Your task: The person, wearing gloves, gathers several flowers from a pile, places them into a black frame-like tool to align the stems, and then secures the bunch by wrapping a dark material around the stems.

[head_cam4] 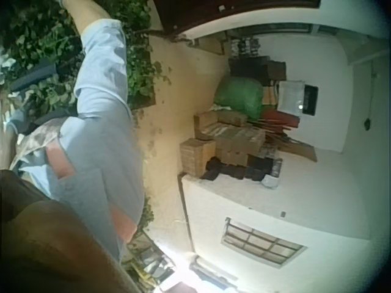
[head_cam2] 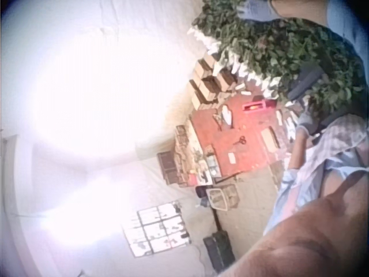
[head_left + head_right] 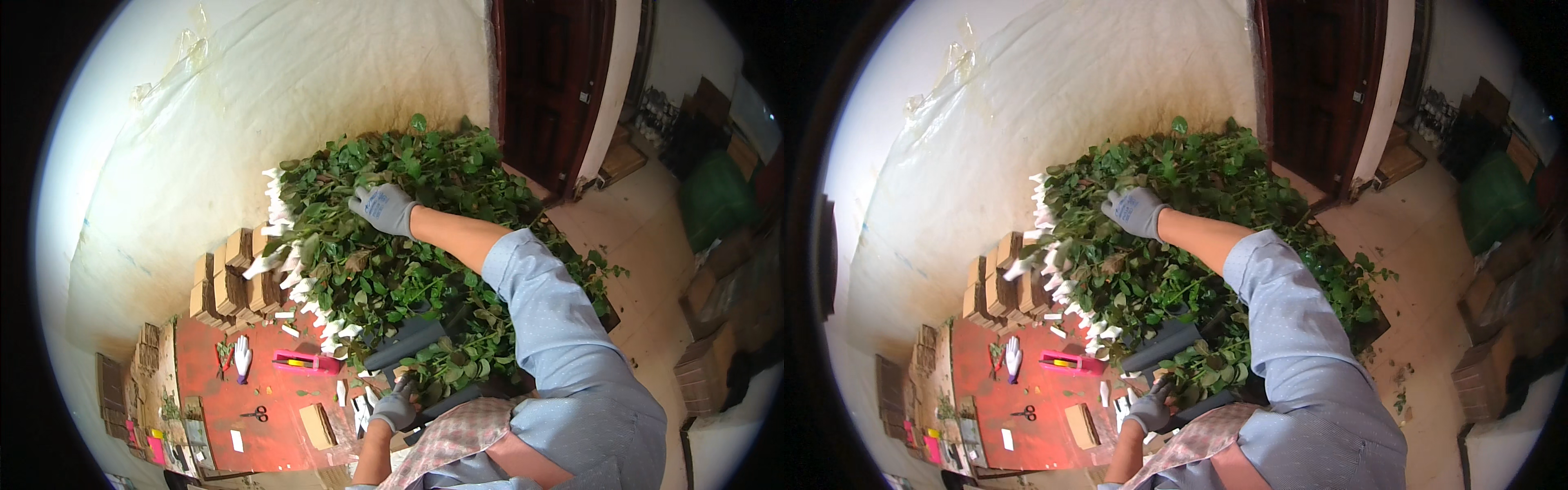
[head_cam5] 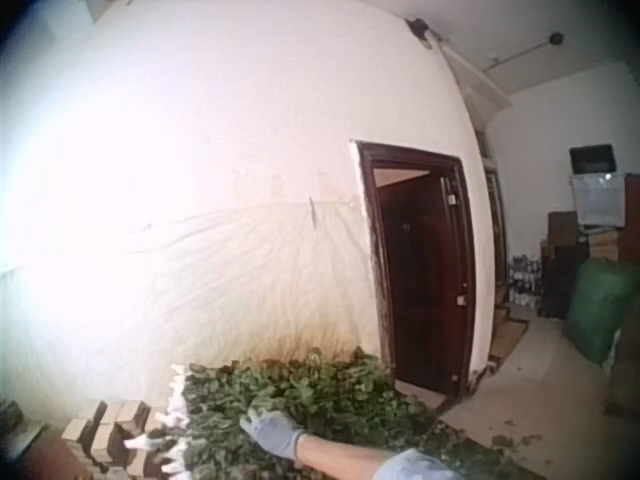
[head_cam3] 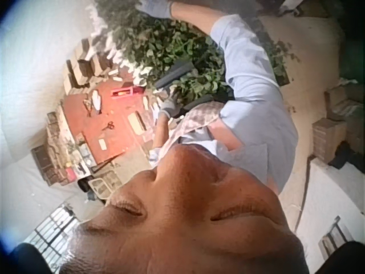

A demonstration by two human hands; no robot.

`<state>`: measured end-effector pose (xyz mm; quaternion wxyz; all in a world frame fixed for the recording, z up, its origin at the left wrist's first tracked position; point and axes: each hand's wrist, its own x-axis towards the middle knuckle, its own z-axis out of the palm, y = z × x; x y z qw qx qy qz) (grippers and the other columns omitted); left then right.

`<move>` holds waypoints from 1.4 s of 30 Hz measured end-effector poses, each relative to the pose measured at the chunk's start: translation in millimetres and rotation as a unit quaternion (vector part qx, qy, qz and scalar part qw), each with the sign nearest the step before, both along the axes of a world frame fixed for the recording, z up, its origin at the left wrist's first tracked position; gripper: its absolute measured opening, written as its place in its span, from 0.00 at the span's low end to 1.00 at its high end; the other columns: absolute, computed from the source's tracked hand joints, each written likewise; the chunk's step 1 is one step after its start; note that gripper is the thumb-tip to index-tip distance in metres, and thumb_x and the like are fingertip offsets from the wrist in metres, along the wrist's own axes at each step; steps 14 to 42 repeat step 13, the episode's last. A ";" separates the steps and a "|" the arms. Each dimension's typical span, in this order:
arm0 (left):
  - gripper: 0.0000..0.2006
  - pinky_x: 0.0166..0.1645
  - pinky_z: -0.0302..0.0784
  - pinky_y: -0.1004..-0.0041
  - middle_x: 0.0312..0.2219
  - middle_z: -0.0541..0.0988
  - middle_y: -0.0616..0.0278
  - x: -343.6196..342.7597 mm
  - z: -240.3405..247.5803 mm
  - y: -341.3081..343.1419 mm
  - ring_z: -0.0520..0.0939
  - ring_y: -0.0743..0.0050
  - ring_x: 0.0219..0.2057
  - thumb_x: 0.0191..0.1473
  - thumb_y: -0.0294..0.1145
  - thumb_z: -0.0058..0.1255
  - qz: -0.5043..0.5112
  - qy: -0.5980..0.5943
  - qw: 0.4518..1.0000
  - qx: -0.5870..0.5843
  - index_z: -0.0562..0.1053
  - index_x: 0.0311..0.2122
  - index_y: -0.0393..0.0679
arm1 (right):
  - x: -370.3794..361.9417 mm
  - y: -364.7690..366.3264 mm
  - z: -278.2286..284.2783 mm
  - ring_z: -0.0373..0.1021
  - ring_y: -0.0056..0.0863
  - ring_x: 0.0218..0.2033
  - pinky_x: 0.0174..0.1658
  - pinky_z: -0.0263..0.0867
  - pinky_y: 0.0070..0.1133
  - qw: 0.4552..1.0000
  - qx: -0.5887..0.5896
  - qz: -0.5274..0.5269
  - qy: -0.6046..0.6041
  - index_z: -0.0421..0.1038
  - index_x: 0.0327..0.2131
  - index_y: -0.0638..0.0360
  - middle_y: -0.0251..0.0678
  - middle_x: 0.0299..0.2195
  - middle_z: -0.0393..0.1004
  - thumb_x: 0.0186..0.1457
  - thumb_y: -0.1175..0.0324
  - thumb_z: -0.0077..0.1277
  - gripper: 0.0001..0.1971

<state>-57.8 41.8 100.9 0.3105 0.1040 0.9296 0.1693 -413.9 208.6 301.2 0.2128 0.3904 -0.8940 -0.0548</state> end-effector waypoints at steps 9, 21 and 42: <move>0.37 0.62 0.69 0.59 0.70 0.54 0.49 -3.6 6.2 0.6 0.68 0.46 0.63 0.56 0.45 0.53 0.007 -0.011 1.000 0.007 0.58 0.68 0.45 | 1.7 3.2 37.4 0.79 0.41 0.32 0.31 0.75 0.33 0.997 -0.060 -0.047 0.017 0.63 0.56 0.56 0.51 0.49 0.70 0.60 0.65 0.47 0.21; 0.37 0.61 0.70 0.60 0.70 0.56 0.54 2.0 12.0 3.4 0.72 0.50 0.61 0.56 0.44 0.53 0.010 0.002 1.000 -0.009 0.58 0.69 0.48 | 12.4 -6.9 72.6 0.79 0.47 0.39 0.39 0.75 0.41 0.993 -0.106 -0.012 -0.054 0.63 0.58 0.50 0.47 0.53 0.69 0.61 0.59 0.49 0.23; 0.37 0.61 0.70 0.60 0.70 0.56 0.54 2.0 12.0 3.4 0.72 0.50 0.61 0.56 0.44 0.53 0.010 0.002 1.000 -0.009 0.58 0.69 0.48 | 12.4 -6.9 72.6 0.79 0.47 0.39 0.39 0.75 0.41 0.993 -0.106 -0.012 -0.054 0.63 0.58 0.50 0.47 0.53 0.69 0.61 0.59 0.49 0.23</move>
